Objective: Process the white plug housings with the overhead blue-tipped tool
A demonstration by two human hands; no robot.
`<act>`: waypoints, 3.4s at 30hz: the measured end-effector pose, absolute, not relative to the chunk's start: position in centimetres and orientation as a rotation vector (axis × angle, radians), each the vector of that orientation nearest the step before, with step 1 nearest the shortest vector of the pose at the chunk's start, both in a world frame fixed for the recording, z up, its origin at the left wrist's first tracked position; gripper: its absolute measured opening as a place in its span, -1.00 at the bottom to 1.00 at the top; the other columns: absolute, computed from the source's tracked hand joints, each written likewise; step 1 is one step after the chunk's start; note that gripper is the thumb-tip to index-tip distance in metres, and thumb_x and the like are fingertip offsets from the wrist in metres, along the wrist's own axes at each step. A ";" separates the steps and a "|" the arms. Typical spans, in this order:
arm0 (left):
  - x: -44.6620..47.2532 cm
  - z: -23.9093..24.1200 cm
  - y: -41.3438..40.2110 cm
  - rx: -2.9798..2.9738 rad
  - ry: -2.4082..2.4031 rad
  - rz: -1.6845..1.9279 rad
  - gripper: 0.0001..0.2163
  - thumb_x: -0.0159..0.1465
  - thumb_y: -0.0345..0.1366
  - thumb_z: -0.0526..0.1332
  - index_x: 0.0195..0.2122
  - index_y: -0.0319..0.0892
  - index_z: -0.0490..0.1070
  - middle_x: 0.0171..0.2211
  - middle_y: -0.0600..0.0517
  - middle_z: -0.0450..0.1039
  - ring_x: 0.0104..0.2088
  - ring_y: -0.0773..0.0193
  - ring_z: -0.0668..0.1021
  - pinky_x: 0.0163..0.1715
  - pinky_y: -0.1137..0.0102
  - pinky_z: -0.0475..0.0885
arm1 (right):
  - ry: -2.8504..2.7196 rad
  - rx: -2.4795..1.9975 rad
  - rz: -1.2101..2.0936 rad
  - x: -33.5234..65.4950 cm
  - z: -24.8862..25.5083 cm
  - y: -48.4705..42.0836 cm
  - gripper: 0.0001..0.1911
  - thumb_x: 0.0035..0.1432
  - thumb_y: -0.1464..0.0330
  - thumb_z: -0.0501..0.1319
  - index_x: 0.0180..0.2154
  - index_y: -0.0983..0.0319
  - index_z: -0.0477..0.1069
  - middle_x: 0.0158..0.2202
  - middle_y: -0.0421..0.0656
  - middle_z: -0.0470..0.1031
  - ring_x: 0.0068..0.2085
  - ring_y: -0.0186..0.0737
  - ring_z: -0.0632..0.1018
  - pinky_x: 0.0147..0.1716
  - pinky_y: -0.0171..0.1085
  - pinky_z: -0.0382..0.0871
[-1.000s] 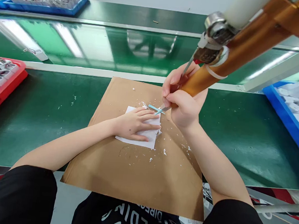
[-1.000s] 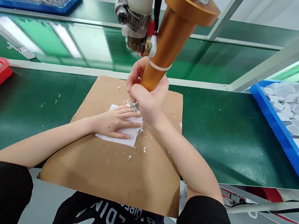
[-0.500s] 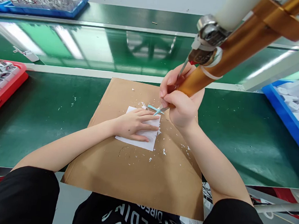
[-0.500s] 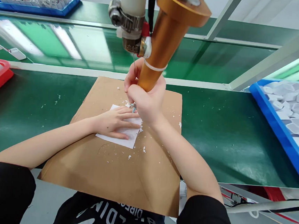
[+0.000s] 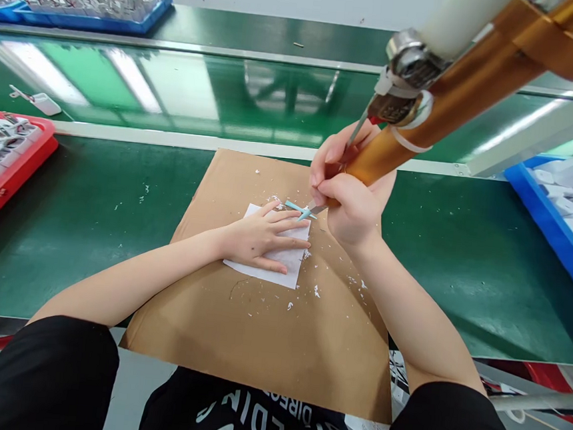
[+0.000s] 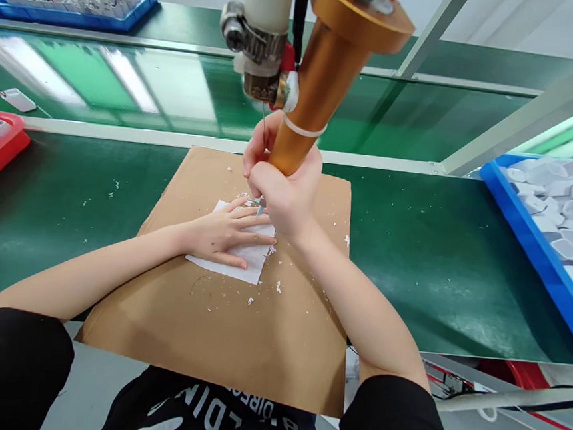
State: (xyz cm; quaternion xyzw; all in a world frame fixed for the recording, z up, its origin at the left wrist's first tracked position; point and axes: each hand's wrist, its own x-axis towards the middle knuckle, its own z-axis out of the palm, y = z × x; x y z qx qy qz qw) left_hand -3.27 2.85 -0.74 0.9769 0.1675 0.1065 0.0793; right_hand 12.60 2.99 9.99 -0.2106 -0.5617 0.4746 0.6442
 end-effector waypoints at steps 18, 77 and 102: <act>-3.3 -1.0 2.9 2.946 0.445 0.386 -0.44 0.31 0.13 0.06 0.25 0.00 0.24 0.31 -0.16 0.10 0.24 -0.18 0.24 0.18 -0.10 0.11 | -1.313 -0.550 1.057 12.5 10.0 2.7 -0.78 -0.25 0.54 0.13 -0.49 0.14 0.20 -0.60 -0.27 0.21 -0.64 -0.37 0.17 -0.68 -0.29 0.07; -3.4 -1.4 2.7 3.065 0.528 0.518 -0.40 0.36 0.05 0.01 0.29 -0.26 0.15 0.25 -0.26 0.21 0.23 -0.10 0.29 0.21 -0.02 0.14 | -1.318 -0.572 1.067 12.7 10.1 2.8 -0.78 -0.27 0.54 0.12 -0.50 0.15 0.19 -0.61 -0.28 0.21 -0.62 -0.38 0.19 -0.66 -0.28 0.07; -2.9 -0.2 1.0 3.243 0.781 0.418 -0.47 0.39 0.02 -0.05 0.10 -0.35 0.35 -0.03 -0.19 0.47 0.01 0.05 0.47 0.01 0.19 0.36 | -1.291 -0.545 1.083 12.7 10.0 2.8 -0.80 -0.27 0.55 0.09 -0.52 0.17 0.20 -0.61 -0.27 0.21 -0.64 -0.40 0.18 -0.68 -0.30 0.02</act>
